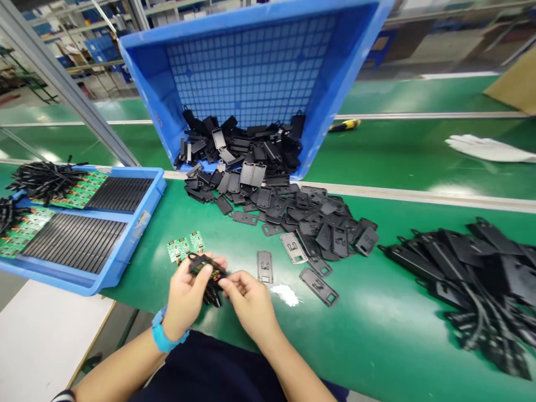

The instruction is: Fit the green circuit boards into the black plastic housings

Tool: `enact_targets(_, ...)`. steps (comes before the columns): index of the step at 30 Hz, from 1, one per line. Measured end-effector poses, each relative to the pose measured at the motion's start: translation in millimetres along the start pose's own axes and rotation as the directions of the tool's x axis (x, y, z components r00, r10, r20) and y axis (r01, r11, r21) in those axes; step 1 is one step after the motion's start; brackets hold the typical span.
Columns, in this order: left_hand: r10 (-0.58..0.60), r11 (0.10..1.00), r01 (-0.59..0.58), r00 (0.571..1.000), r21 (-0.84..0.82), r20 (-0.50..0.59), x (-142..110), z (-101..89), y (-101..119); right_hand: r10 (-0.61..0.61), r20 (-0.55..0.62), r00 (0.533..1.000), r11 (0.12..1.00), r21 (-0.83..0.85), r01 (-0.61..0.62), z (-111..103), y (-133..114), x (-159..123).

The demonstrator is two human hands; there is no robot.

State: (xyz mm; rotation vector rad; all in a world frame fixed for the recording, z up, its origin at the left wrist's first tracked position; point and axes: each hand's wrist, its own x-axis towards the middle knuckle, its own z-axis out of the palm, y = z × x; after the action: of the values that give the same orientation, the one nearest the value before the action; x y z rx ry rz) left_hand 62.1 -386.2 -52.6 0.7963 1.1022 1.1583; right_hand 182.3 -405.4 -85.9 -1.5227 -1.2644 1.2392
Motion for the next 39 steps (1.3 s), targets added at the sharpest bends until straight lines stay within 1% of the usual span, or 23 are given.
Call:
enact_targets(1, -0.013, 1.0, 0.012, 1.0, -0.026, -0.024, 2.2, -2.1, 2.5, -0.08, -0.029, 0.996, 0.989, -0.127, 0.075, -3.8, 2.3, 1.8)
enact_targets(2, -0.033, 0.998, 0.03, 0.998, -0.061, -0.048, 5.7, -4.3, 4.9, -0.158, -0.09, 0.983, 0.946, -0.3, 0.125, -8.6, 4.8, 4.1)
enact_targets(3, -0.069, 0.993, 0.062, 0.996, -0.099, -0.062, 10.0, -6.5, 6.9, -0.227, -0.164, 0.96, 0.864, -0.489, 0.121, -13.7, 7.5, 6.9)
enact_targets(4, -0.12, 0.985, 0.111, 0.991, -0.132, -0.06, 14.6, -8.4, 8.4, -0.276, -0.226, 0.934, 0.752, -0.656, 0.064, -18.9, 10.1, 10.0)
enact_targets(5, -0.186, 0.971, 0.178, 0.982, -0.157, -0.039, 19.0, -10.0, 9.2, -0.298, -0.265, 0.917, 0.636, -0.771, -0.016, -23.7, 12.5, 13.2)
enact_targets(6, -0.257, 0.952, 0.254, 0.966, -0.173, 0.001, 22.8, -11.1, 9.2, -0.294, -0.278, 0.915, 0.542, -0.836, -0.08, -27.9, 14.2, 16.3)
enact_targets(7, -0.32, 0.928, 0.324, 0.946, -0.187, 0.051, 25.6, -11.7, 8.3, -0.275, -0.268, 0.923, 0.483, -0.869, -0.108, -31.6, 15.2, 19.4)
enact_targets(8, -0.366, 0.903, 0.38, 0.925, -0.201, 0.106, 27.3, -11.8, 6.5, -0.26, -0.248, 0.933, 0.452, -0.885, -0.109, -34.9, 15.3, 22.3)
enact_targets(10, -0.407, 0.867, 0.448, 0.889, -0.216, 0.21, 27.9, -10.4, 0.8, -0.239, -0.243, 0.94, 0.468, -0.877, -0.108, -41.3, 12.3, 27.2)
enact_targets(12, -0.411, 0.86, 0.469, 0.871, -0.204, 0.27, 26.1, -8.0, -6.0, -0.183, -0.268, 0.946, 0.583, -0.804, -0.115, -48.6, 5.5, 30.3)
enact_targets(13, -0.411, 0.862, 0.47, 0.868, -0.192, 0.28, 24.8, -6.7, -9.1, -0.143, -0.276, 0.95, 0.683, -0.722, -0.107, -52.3, 1.0, 30.9)
enact_targets(15, -0.404, 0.869, 0.462, 0.869, -0.176, 0.285, 22.5, -4.4, -13.5, -0.07, -0.299, 0.952, 0.898, -0.433, -0.071, -58.5, -8.6, 30.1)
enact_targets(16, -0.394, 0.874, 0.453, 0.873, -0.178, 0.289, 21.5, -3.3, -14.6, -0.04, -0.319, 0.947, 0.965, -0.258, -0.047, -60.1, -13.1, 28.9)
enact_targets(17, -0.381, 0.877, 0.444, 0.875, -0.184, 0.298, 20.5, -2.2, -14.9, -0.002, -0.341, 0.94, 0.996, -0.083, -0.028, -60.3, -16.9, 27.4)
enact_targets(19, -0.35, 0.882, 0.423, 0.883, -0.208, 0.313, 18.5, 0.9, -14.0, 0.089, -0.362, 0.928, 0.973, 0.229, -0.004, -55.8, -21.7, 24.1)
enact_targets(21, -0.315, 0.89, 0.394, 0.895, -0.23, 0.316, 16.3, 5.5, -12.4, 0.157, -0.343, 0.926, 0.889, 0.457, 0.018, -45.0, -22.3, 20.9)
enact_targets(24, -0.269, 0.91, 0.343, 0.917, -0.234, 0.296, 13.0, 13.7, -12.3, 0.208, -0.307, 0.929, 0.776, 0.63, 0.035, -22.6, -17.5, 15.9)
enact_targets(27, -0.207, 0.94, 0.267, 0.941, -0.213, 0.266, 10.5, 19.7, -16.9, 0.241, -0.285, 0.928, 0.755, 0.656, 0.006, -3.6, -10.5, 10.3)
enact_targets(29, -0.179, 0.954, 0.229, 0.954, -0.195, 0.241, 9.7, 21.5, -21.1, 0.243, -0.332, 0.911, 0.756, 0.654, 0.037, 3.2, -7.1, 7.1)
enact_targets(31, -0.177, 0.956, 0.219, 0.961, -0.194, 0.211, 9.3, 22.2, -24.5, 0.227, -0.38, 0.897, 0.749, 0.657, 0.089, 5.6, -5.7, 4.8)
enact_targets(33, -0.168, 0.952, 0.211, 0.966, -0.224, 0.198, 8.9, 22.5, -26.0, 0.218, -0.383, 0.897, 0.742, 0.662, 0.103, 5.9, -5.9, 3.4)
enact_targets(36, -0.134, 0.946, 0.191, 0.966, -0.262, 0.22, 7.5, 22.3, -25.6, 0.221, -0.371, 0.902, 0.775, 0.629, 0.069, 6.7, -6.7, 2.0)
enact_targets(39, -0.133, 0.96, 0.181, 0.966, -0.212, 0.221, 5.6, 20.2, -25.9, 0.223, -0.372, 0.901, 0.819, 0.573, 0.034, 9.1, -5.4, 0.4)
